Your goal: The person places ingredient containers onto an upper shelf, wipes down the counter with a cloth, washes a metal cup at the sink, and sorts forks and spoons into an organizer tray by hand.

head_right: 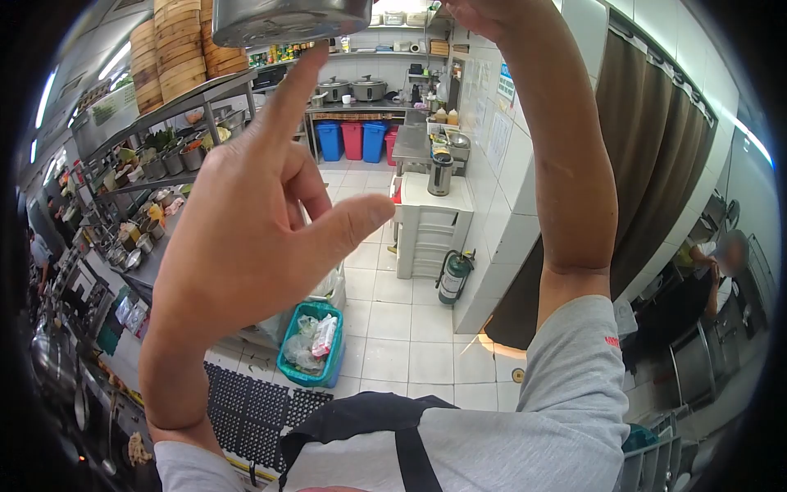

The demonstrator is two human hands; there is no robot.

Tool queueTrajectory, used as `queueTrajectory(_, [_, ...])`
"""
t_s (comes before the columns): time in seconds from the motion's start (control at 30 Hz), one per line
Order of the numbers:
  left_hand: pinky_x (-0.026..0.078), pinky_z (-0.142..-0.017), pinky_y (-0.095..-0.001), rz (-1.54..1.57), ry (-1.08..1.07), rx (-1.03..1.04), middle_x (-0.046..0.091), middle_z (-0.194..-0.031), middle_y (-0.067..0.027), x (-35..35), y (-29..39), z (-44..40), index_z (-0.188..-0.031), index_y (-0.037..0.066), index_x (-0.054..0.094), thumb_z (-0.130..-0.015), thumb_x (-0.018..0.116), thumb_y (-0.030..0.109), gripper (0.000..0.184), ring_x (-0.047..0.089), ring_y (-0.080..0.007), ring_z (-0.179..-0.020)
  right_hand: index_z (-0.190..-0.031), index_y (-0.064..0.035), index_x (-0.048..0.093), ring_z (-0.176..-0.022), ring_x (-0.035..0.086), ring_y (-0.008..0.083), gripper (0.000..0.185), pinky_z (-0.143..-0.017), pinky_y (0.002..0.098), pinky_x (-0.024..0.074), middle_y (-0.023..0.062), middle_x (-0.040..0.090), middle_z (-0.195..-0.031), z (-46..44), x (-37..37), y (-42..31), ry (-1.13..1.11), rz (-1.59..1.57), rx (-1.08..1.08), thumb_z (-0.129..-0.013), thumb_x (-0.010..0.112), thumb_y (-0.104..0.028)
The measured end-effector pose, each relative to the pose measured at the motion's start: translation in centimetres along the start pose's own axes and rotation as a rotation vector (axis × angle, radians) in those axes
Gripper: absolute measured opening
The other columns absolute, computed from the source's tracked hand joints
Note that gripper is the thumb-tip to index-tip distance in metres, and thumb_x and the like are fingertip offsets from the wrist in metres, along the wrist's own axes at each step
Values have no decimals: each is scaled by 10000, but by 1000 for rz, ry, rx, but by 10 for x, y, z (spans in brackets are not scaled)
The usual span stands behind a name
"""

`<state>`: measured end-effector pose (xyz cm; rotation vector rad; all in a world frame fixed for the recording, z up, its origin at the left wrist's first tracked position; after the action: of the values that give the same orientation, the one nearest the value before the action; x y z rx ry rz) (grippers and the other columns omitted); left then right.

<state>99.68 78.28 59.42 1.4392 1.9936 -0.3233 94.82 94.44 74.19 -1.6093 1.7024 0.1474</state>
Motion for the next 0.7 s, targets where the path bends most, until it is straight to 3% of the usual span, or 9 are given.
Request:
queueTrajectory(0.17, [523,-493,-228,951,-116,-197,753,-862,-176,-8,12,-5,-1587,-161,264,-922,801,241,944,701,-156,-559,-1346,57,619,-886,768,243,665,-829,361,637,192,741,-1033,8,3,-5,250,57,143,-1037,646,-531])
queueTrajectory(0.2, [544,-460,-249,1077,-146,-21,762,-946,-229,-7,2,-7,-1597,-161,206,-930,794,222,968,713,-183,-554,-1346,57,619,-886,768,243,665,-829,361,637,192,741,-1033,7,9,-7,251,55,144,-1037,646,-531])
queueTrajectory(0.3, [550,-484,-243,1395,-129,-8,764,-991,-248,-3,-1,-6,-1600,-161,184,-934,796,228,985,718,-188,-556,-1309,53,642,-902,765,243,650,-845,365,636,195,736,-1038,3,17,-8,279,65,157,-1025,666,-532])
queueTrajectory(0.33, [550,-484,-243,1395,-128,-9,764,-991,-248,0,10,-5,-1600,-161,184,-934,796,228,985,718,-188,-556,-1296,56,643,-908,764,245,644,-842,361,639,200,734,-1052,2,18,-7,236,77,137,-1021,675,-525])
queueTrajectory(0.4, [570,-531,-241,839,74,-113,762,-1025,-265,-1,24,-2,-1611,-157,161,-913,814,163,1008,738,-178,-604,-1284,59,645,-914,763,246,637,-839,357,642,205,732,-1065,-2,15,-2,191,89,114,-1018,684,-518])
queueTrajectory(0.43, [570,-531,-241,837,76,-114,762,-1025,-265,0,14,1,-1611,-157,161,-913,814,163,1008,738,-178,-604,-1274,65,643,-917,762,246,627,-826,351,644,205,733,-1067,-6,13,0,135,53,52,-1020,685,-507])
queueTrajectory(0.5, [586,-581,-246,1063,-177,162,761,-1046,-274,12,9,12,-1638,-122,124,-877,837,85,1063,747,-157,-644,-1265,70,640,-921,761,247,617,-813,345,647,205,733,-1069,-5,14,-4,76,12,-11,-1023,686,-496])
queueTrajectory(0.57, [580,-584,-233,1084,-199,-38,757,-1073,-280,13,2,35,-1659,-73,158,-853,850,34,1067,761,-173,-708,-1266,65,641,-929,766,246,595,-786,339,651,196,735,-1086,1,8,4,188,23,112,-1029,684,-478])
queueTrajectory(0.7, [607,-841,-358,855,-748,-261,735,-1229,-231,68,-48,116,-1645,56,378,-902,865,252,910,729,-257,-1088,-1211,31,683,-932,766,230,529,-805,348,650,163,748,-1044,17,21,17,151,-63,81,-1011,724,-456])
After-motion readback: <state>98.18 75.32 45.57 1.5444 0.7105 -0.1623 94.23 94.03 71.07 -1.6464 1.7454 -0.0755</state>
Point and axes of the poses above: each hand's wrist, its own z-axis away from the middle knuckle, its own x-axis out of the palm, y = z × x, the point moved 8 cm from there along -z, towards the middle knuckle
